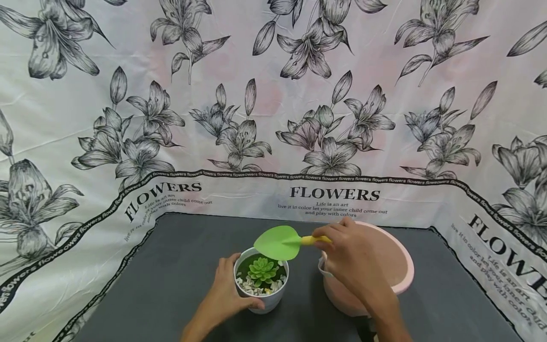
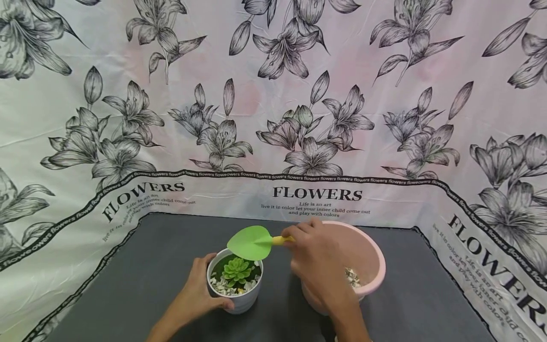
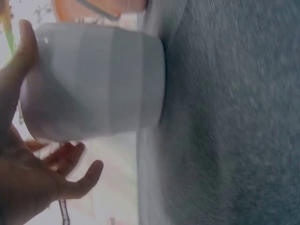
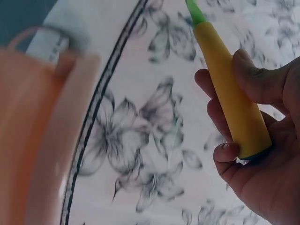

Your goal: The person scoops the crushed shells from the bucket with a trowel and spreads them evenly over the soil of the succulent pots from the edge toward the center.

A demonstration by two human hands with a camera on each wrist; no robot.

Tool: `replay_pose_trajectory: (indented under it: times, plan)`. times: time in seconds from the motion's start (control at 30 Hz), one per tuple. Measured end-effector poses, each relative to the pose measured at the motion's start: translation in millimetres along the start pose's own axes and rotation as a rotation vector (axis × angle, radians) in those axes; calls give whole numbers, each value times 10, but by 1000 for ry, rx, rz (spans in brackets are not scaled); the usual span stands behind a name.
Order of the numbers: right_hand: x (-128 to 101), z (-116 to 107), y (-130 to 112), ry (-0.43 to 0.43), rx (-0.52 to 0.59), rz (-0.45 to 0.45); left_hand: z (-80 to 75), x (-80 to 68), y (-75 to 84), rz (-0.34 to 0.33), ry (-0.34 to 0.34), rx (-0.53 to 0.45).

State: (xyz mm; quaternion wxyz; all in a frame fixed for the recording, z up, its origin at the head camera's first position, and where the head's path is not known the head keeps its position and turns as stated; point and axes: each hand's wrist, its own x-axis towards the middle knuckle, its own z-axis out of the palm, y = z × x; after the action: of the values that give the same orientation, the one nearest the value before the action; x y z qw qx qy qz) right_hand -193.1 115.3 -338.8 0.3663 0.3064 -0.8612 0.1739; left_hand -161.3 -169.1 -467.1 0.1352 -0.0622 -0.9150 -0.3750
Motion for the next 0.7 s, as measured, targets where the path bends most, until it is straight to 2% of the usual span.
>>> replay_pose_trajectory:
  times: [0.1, 0.2, 0.3, 0.37, 0.47, 0.53, 0.6, 0.7]
  plan:
    - [-35, -123, 134, 38, 2, 46, 38, 10, -22, 99, 16, 13]
    - [-69, -255, 267, 55, 8, 102, 66, 45, -6, 219, 107, 54]
    - [-109, -398, 402, 37, -1, 163, 84, 121, 108, 306, 204, 81]
    - [-147, -485, 500, 16, -16, 196, 97, 182, 228, 352, 226, 67]
    - [-219, -590, 658, -19, -51, 235, 150, 264, 446, 406, 198, 22]
    - [-263, -634, 757, -41, -106, 237, 209, 311, 606, 418, 154, -17]
    - [-291, -649, 839, -64, -162, 231, 275, 348, 772, 404, 99, -57]
    - [-298, -620, 919, -138, -238, 224, 385, 378, 994, 343, -10, -116]
